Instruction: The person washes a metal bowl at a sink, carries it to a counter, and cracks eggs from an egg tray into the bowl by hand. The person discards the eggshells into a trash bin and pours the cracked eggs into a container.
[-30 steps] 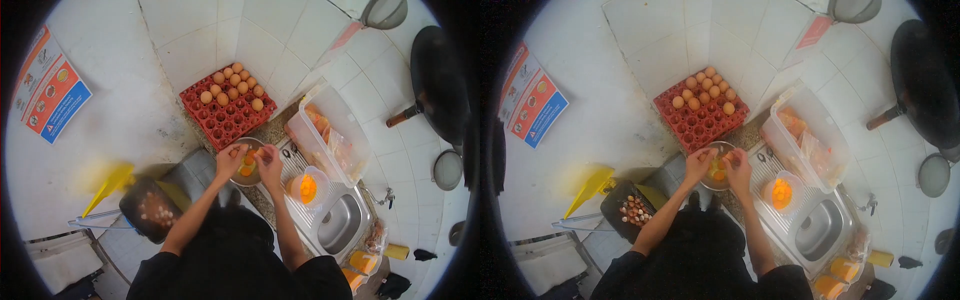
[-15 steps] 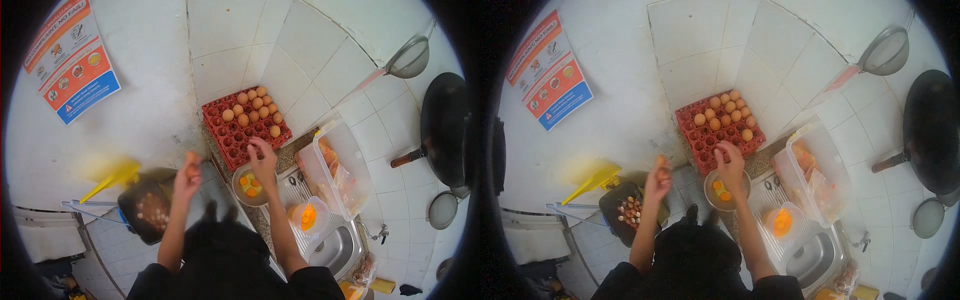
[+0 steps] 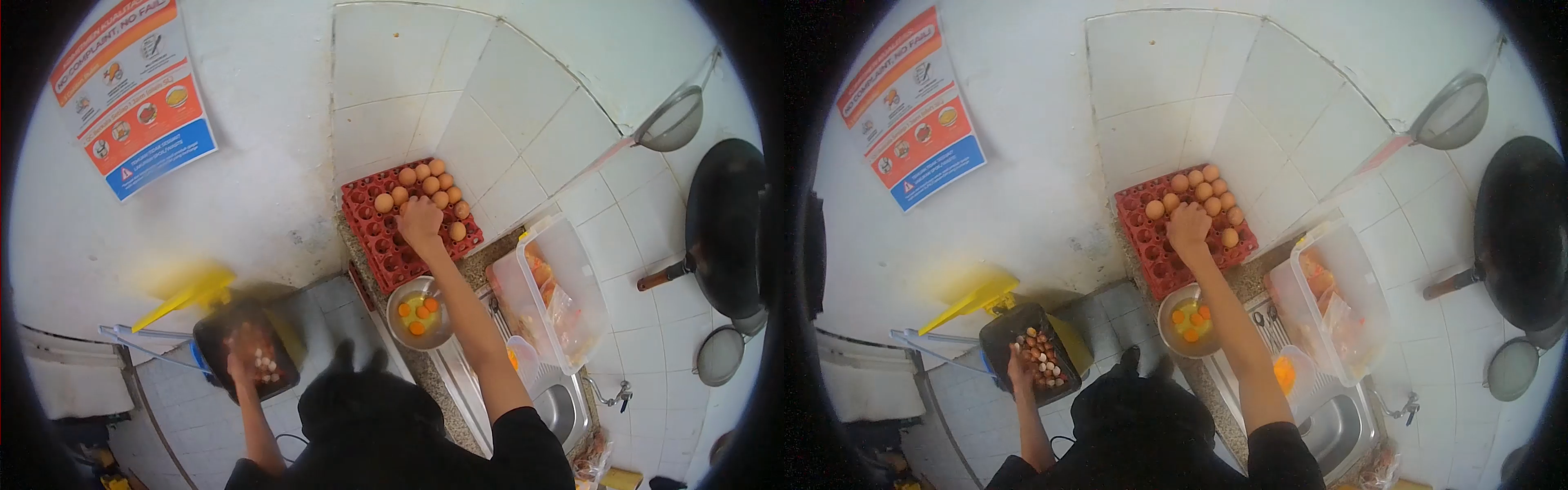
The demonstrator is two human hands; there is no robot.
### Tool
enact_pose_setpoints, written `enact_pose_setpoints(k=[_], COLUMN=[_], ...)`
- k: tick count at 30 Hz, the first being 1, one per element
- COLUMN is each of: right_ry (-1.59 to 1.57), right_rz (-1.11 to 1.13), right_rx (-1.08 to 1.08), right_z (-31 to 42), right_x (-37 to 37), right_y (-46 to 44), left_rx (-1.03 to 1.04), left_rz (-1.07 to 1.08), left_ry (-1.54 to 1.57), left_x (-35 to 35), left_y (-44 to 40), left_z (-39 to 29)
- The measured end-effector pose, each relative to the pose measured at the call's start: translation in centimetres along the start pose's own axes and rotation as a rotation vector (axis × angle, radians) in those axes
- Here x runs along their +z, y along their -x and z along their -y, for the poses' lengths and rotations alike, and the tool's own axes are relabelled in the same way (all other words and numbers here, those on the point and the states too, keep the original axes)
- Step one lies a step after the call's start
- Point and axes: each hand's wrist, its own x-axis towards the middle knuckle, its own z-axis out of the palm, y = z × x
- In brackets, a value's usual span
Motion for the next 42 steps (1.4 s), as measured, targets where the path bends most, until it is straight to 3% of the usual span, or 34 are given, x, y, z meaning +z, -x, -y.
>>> enact_pose_setpoints(k=[1, 3, 6, 9, 12, 15, 18, 22, 25, 28, 31, 34, 42], right_ry=[-0.025, -0.070, -0.410, -0.980, -1.293, -1.419, -1.249, -1.204, -1.713, -2.162, -2.203, -2.135, -1.943], right_rz=[0.018, 0.054, -0.028, -0.253, -0.206, -0.506, -0.778, -0.349, -0.267, -0.040, 0.116, 0.146, 0.286], right_rx=[-0.014, -0.051, 0.080, 0.027, 0.078, 0.169, 0.176, 0.390, 0.674, 0.826, 0.841, 0.833, 0.713], right_z=[0.1, -0.7, -0.9, -2.4, -3.1, -0.9, 0.1, -2.4, -3.9, -5.6, -6.3, -6.4, -6.8], right_x=[0.6, 1.2, -3.6, -2.1, -1.7, -3.9, -2.8, 0.8, 0.4, 1.0, 1.7, 2.0, 2.9], right_y=[-0.2, -0.6, 1.9, 5.2, 10.4, 15.3, 19.0, 21.6, 22.3, 23.2, 23.6, 23.9, 23.6], left_rx=[-0.039, -0.108, -0.189, -0.262, -0.393, -0.481, -0.472, -0.451, -0.460, -0.281, -0.153, 0.141, 0.235], left_rz=[-0.201, -0.291, 0.045, 0.211, 0.452, 0.585, 0.615, 0.588, 0.640, 0.752, 0.966, 1.062, 1.029], left_ry=[-0.090, -0.173, -0.142, -0.224, -0.192, -0.052, -0.013, -0.123, -0.228, -0.502, -0.637, -0.822, -0.941], left_x=[1.5, 8.2, 17.4, 27.6, 34.6, 40.4, 44.7, 47.5, 47.0, 46.7, 46.6, 45.7, 44.8], left_y=[0.2, 0.9, 2.6, 5.6, 7.1, 7.6, 7.4, 8.6, 8.5, 8.7, 8.7, 7.2, 6.5], left_z=[0.1, -0.3, -0.2, -0.7, 0.5, 2.5, 5.4, 7.0, 7.7, 8.0, 7.2, 8.8, 8.8])
